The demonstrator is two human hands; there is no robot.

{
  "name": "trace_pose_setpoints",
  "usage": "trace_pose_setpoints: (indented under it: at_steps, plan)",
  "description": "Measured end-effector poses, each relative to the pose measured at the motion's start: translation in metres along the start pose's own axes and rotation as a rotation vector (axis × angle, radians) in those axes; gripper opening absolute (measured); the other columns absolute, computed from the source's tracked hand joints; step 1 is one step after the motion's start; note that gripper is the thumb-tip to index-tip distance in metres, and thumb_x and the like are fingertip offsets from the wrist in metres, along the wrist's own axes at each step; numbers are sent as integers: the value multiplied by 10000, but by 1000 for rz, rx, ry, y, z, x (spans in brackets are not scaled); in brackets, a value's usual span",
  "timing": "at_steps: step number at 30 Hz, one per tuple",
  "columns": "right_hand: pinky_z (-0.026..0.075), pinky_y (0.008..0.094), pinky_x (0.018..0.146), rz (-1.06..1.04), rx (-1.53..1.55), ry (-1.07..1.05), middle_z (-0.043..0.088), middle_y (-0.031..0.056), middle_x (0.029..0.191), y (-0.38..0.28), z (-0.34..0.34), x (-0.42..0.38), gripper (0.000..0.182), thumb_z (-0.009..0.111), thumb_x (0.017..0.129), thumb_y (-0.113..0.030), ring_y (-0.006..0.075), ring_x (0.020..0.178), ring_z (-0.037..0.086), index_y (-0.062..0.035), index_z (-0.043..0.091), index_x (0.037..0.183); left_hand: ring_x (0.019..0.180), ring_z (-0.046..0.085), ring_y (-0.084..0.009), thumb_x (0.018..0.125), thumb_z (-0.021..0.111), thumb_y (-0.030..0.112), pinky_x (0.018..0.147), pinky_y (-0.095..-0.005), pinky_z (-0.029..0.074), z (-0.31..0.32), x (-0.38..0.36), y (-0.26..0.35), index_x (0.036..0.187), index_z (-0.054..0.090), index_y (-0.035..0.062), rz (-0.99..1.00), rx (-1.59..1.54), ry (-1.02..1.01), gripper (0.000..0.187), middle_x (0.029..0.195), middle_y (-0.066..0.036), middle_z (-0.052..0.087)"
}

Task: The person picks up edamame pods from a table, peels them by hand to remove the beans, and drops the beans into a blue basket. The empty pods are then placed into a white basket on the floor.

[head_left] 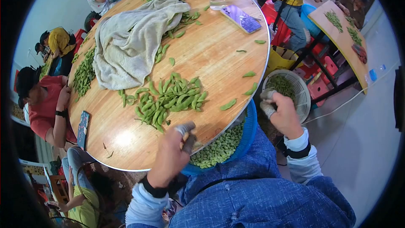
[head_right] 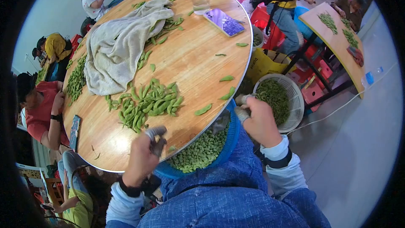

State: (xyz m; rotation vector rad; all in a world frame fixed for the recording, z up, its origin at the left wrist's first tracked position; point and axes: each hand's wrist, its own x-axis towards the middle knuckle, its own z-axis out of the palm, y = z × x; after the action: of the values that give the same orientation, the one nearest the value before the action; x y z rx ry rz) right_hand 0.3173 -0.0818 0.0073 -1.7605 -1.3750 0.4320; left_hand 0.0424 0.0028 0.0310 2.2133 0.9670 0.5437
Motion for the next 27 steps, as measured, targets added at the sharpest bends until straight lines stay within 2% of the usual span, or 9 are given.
trace_pose_setpoints:
  at_steps: [4,8,11,14,17,18,21,25,27]
  plan:
    - [440,317,583,40,236,-148,574,180,720,-20,23,-6,154,559,734,-35,229,645,583,34,557,873,660,538,-282,705,596,21,578,-347,423,-4,45,-12,937,542,10,127,233,132,238,743,-175,552]
    - [437,311,591,27,265,-269,572,182,724,-33,40,-9,146,557,741,-38,210,650,576,29,556,871,726,515,-393,669,566,-7,647,-417,418,4,70,-34,912,527,-12,158,296,-12,246,772,-216,544]
    - [434,304,603,32,382,-321,568,183,733,-45,50,-10,145,557,746,-44,191,662,571,29,554,872,725,504,-402,653,552,-27,644,-407,421,8,73,-30,909,520,-29,145,405,-61,258,791,-232,526]
    - [438,278,629,60,538,-383,589,135,776,-50,62,-13,210,543,764,-25,134,713,553,25,532,968,699,531,-323,647,560,-33,607,-359,431,7,67,-27,931,520,-17,94,286,-19,287,804,-166,548]
    - [433,256,682,159,740,-531,583,71,859,-60,69,-12,327,525,789,-4,97,796,527,17,473,1111,702,529,-182,664,576,-22,561,-277,417,6,50,-28,962,524,20,-118,-494,50,305,823,-63,549]
    - [431,254,691,193,862,-552,577,64,869,-65,75,-13,341,522,795,-4,94,803,524,16,462,1131,753,494,-84,697,627,33,566,-212,397,2,41,-17,1018,511,61,-274,-853,38,342,850,-7,532]
    - [429,246,703,280,1002,-660,567,54,903,-70,84,-12,366,511,818,-8,86,803,516,19,430,1174,762,497,-91,719,645,72,582,-202,397,17,21,-5,1055,492,66,-278,-1254,193,368,879,-31,534]
    - [424,249,680,205,1011,-603,574,46,845,-64,92,-13,248,507,813,-11,87,769,510,27,506,1058,768,507,-120,738,635,74,602,-218,402,31,3,1,1106,457,76,-245,-1326,243,409,924,-46,529]
    - [422,260,663,123,874,-556,577,59,789,-63,82,-10,191,504,795,-2,104,737,514,29,536,980,818,519,-149,744,630,84,647,-252,420,30,-4,-1,1131,434,67,-199,-1103,196,434,946,-60,528]
